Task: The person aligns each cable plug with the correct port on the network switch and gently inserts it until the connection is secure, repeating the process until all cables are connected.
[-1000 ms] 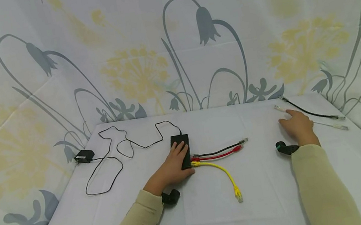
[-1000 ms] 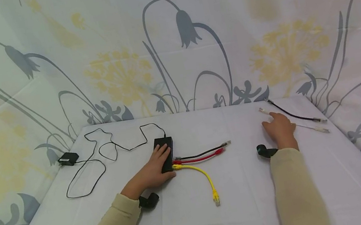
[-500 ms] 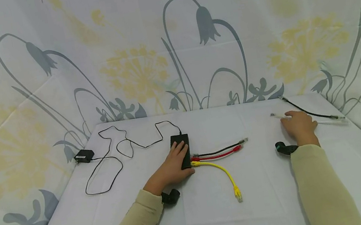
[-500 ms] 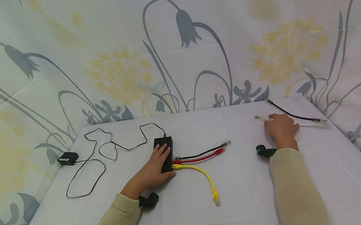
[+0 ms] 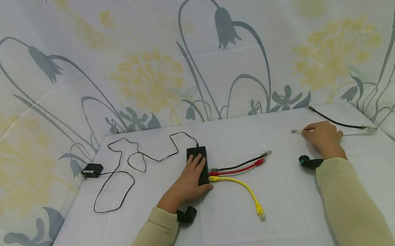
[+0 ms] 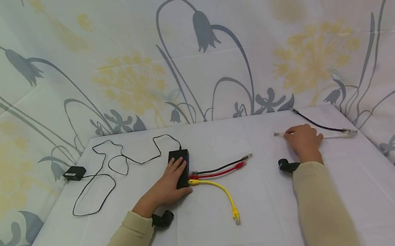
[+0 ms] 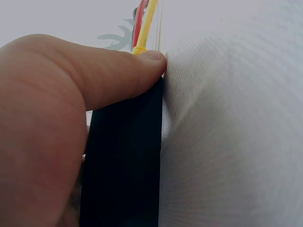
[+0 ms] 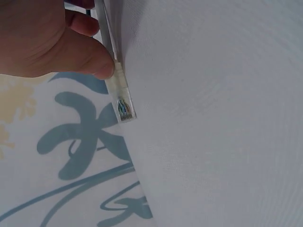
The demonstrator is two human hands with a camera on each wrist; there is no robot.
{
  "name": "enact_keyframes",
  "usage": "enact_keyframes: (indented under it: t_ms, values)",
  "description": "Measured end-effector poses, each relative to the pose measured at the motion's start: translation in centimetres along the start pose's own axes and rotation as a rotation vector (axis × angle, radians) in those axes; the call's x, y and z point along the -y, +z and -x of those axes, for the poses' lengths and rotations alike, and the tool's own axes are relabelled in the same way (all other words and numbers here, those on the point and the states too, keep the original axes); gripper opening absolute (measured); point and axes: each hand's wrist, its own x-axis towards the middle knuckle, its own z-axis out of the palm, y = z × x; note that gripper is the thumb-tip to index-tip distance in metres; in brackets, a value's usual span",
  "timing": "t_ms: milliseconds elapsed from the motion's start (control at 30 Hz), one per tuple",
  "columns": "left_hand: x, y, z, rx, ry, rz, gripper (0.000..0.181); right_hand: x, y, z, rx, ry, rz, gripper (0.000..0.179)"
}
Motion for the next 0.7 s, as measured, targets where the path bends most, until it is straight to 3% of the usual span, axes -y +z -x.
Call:
enact_keyframes:
  t_ms: [333, 700]
  values:
    - [0.1, 0.1, -0.1, 0.004, -0.001, 0.002, 0.086, 0.9, 0.1, 0.0, 0.027, -0.082, 0.016, 0.031]
    - [0.1, 0.1, -0.1, -0.003, 0.003, 0.002, 0.086, 2.0, -0.1, 0.7, 0.07, -0.086, 0.017, 0.034]
